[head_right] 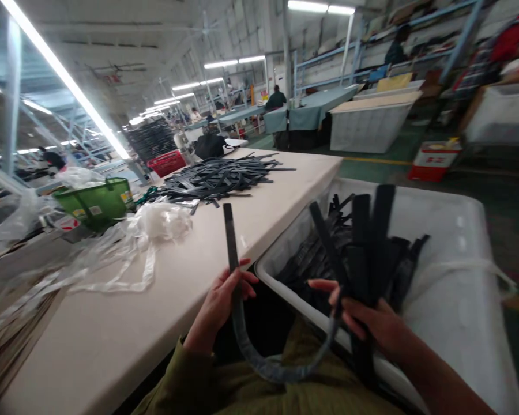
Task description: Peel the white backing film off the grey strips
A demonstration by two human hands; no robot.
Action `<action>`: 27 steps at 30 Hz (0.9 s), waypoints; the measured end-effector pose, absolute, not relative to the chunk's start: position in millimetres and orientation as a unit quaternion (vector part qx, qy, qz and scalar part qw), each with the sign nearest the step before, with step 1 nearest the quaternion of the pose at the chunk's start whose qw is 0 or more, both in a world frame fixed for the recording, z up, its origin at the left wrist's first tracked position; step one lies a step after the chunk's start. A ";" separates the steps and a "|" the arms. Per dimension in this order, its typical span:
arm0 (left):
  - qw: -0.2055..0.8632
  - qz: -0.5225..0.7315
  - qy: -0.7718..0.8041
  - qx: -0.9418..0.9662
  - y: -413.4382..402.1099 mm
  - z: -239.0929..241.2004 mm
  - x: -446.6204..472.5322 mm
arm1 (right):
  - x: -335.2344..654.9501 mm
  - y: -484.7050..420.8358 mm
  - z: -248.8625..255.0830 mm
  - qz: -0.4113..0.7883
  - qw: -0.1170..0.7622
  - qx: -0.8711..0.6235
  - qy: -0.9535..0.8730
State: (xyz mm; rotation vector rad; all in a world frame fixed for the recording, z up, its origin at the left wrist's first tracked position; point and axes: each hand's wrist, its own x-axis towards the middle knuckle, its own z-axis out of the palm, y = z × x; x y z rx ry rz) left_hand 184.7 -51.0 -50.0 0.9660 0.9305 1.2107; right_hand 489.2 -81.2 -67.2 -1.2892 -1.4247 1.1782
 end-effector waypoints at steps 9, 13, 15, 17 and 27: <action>0.719 0.230 0.342 0.560 -83.0 -81.2 220.6 | 454.3 -47.1 -50.3 0.574 0.533 -0.402 -0.475; 0.628 0.267 0.355 0.639 -83.1 -73.6 230.1 | 458.5 -58.2 -50.5 0.551 0.520 -0.432 -0.491; 0.567 0.298 0.369 0.673 -84.6 -72.6 239.9 | 457.0 -64.1 -48.7 0.537 0.513 -0.450 -0.496; 0.529 0.296 0.392 0.692 -87.9 -77.5 250.1 | 455.8 -69.2 -46.3 0.525 0.514 -0.457 -0.501; 0.317 0.278 0.383 0.822 -101.1 -114.1 263.9 | 517.6 -73.9 -9.3 0.364 0.589 -0.532 -0.488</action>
